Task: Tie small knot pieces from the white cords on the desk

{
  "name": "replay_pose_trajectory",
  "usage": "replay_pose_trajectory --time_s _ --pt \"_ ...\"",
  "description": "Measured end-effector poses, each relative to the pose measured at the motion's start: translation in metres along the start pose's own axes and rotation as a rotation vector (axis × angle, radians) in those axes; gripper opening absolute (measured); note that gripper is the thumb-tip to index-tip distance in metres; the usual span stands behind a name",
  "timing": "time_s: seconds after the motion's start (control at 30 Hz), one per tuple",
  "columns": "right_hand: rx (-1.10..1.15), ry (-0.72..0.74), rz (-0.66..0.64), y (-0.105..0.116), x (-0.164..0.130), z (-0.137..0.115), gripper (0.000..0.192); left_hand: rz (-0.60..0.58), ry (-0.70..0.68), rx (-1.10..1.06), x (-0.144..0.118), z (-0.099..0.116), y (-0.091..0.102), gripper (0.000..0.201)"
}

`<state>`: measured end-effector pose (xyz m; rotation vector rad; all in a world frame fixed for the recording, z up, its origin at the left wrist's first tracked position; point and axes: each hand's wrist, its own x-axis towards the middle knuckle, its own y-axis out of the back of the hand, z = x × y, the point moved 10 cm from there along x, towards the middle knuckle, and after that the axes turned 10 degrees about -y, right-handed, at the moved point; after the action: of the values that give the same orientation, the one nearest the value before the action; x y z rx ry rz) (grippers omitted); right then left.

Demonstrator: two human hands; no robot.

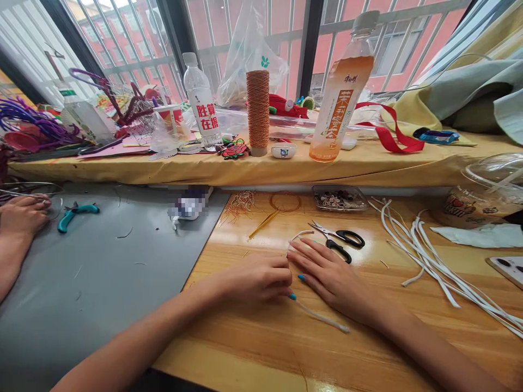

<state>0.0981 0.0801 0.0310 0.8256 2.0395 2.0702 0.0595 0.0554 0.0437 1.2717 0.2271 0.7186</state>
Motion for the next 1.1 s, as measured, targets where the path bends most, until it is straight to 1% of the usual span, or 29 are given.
replay_pose_trajectory --time_s 0.1,0.2,0.3,0.37,0.4,0.53,0.6,0.67,0.7,0.8,0.87,0.93,1.0,1.1 --pt "-0.029 -0.011 0.040 -0.001 0.001 0.004 0.042 0.099 0.014 -0.082 0.000 -0.005 0.009 0.025" --pt "-0.018 -0.006 0.034 -0.007 0.002 0.006 0.041 0.233 0.006 -0.230 -0.002 -0.009 0.020 0.024" --pt "0.024 -0.059 0.075 -0.006 0.003 0.013 0.046 0.351 0.022 -0.431 -0.006 -0.015 0.028 0.021" --pt "0.053 -0.113 0.114 -0.002 0.004 0.018 0.050 0.440 0.050 -0.604 -0.010 -0.021 0.032 0.020" --pt "0.068 -0.131 0.122 0.000 0.004 0.020 0.049 0.487 0.068 -0.692 -0.012 -0.025 0.033 0.019" --pt "0.201 -0.168 0.115 0.010 0.005 0.021 0.023 0.708 0.161 -1.052 -0.021 -0.046 0.034 0.017" --pt "0.330 -0.222 0.136 0.019 0.004 0.025 0.016 0.792 0.236 -1.156 -0.026 -0.058 0.032 0.017" --pt "0.514 -0.345 0.126 0.023 0.003 0.036 0.014 0.812 0.334 -1.129 -0.031 -0.068 0.028 0.018" --pt "0.629 -0.421 0.085 0.019 0.003 0.042 0.015 0.807 0.388 -1.077 -0.033 -0.073 0.027 0.019" --pt "1.059 -0.635 -0.118 -0.006 -0.002 0.052 0.018 0.743 0.549 -0.850 -0.040 -0.084 0.024 0.025" --pt "1.328 -0.723 -0.191 -0.020 -0.004 0.054 0.026 0.688 0.612 -0.675 -0.042 -0.088 0.024 0.027" --pt "1.519 -0.792 -0.178 -0.028 -0.005 0.058 0.033 0.642 0.605 -0.501 -0.041 -0.087 0.029 0.026" --pt "1.645 -0.835 -0.142 -0.033 -0.006 0.062 0.035 0.600 0.554 -0.373 -0.036 -0.081 0.034 0.024" --pt "1.783 -0.849 -0.093 -0.035 -0.007 0.062 0.029 0.505 0.503 -0.313 -0.028 -0.074 0.031 0.020"
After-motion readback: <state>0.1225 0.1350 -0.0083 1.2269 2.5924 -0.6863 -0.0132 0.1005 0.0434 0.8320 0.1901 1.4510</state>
